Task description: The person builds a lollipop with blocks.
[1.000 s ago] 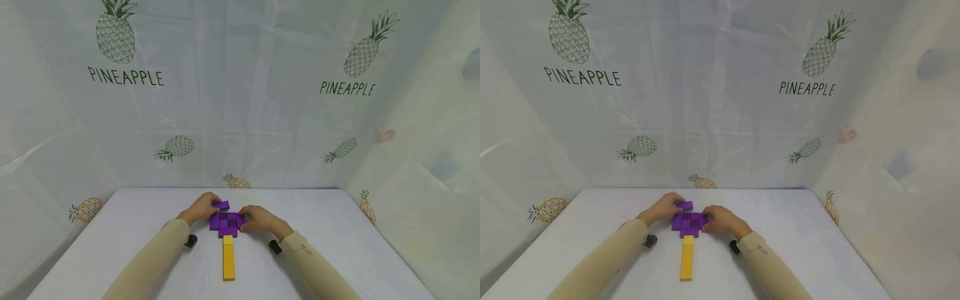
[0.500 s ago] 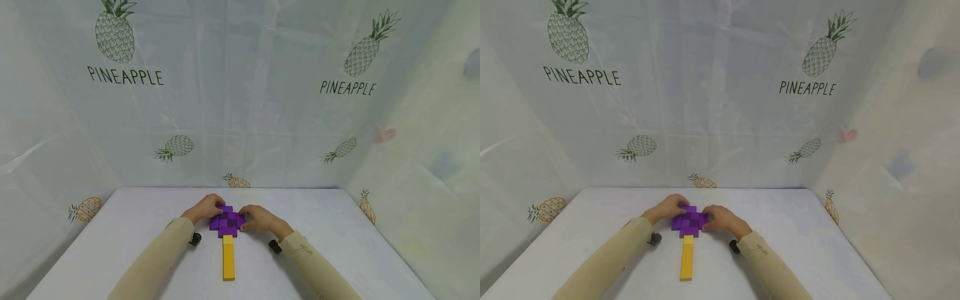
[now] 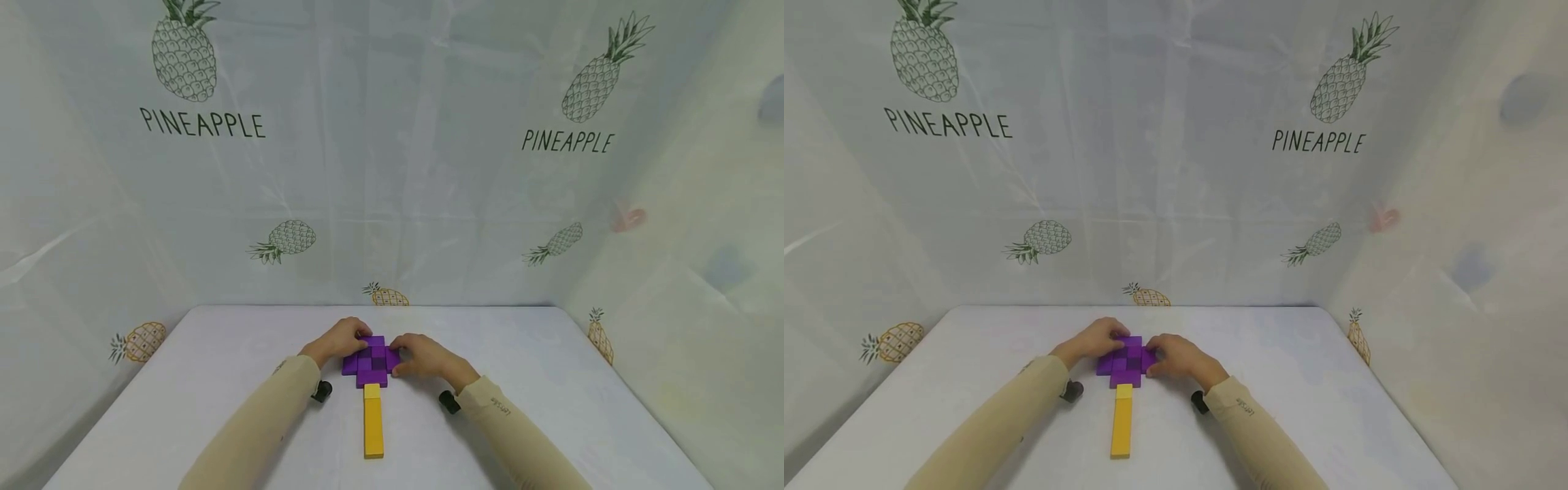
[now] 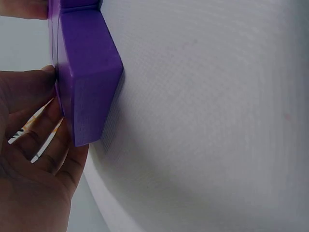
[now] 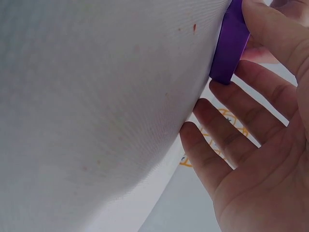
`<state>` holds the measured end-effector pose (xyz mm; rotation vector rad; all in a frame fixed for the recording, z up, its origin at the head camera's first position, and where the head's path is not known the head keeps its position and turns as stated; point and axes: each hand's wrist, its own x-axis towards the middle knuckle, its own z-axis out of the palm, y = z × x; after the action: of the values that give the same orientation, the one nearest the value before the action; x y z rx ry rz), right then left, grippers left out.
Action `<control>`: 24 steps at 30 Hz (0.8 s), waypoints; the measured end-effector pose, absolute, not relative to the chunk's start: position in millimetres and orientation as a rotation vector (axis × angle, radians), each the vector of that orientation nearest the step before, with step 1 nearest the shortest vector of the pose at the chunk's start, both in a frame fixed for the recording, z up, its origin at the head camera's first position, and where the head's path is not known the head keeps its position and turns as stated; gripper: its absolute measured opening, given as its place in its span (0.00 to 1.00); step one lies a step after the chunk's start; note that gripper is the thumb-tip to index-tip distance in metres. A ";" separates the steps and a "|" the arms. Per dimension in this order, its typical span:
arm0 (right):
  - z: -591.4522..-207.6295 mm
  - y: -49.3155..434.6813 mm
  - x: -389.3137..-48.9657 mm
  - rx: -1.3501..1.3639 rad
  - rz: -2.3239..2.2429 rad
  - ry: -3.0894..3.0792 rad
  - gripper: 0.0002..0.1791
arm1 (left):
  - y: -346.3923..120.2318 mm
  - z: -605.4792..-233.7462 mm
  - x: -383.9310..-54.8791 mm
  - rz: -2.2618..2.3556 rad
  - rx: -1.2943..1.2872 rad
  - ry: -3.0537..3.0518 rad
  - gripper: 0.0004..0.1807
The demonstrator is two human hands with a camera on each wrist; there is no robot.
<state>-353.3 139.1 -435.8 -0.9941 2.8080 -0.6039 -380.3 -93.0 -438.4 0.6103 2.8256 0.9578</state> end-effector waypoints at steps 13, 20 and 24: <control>-432.6 137.5 -351.7 -1.013 -0.598 2.805 0.27 | -95.1 -439.5 -381.2 0.976 0.600 2.826 0.13; -432.4 136.2 -351.7 -0.964 -0.582 2.802 0.29 | -105.7 -437.6 -381.8 0.989 0.545 2.855 0.13; -432.8 135.2 -351.6 -0.942 -0.595 2.796 0.31 | -114.7 -437.5 -377.8 0.956 0.563 2.882 0.12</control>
<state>-351.6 135.2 -432.8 -0.9419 2.7963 -0.5954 -377.8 -114.7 -437.5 0.5629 2.8824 0.9560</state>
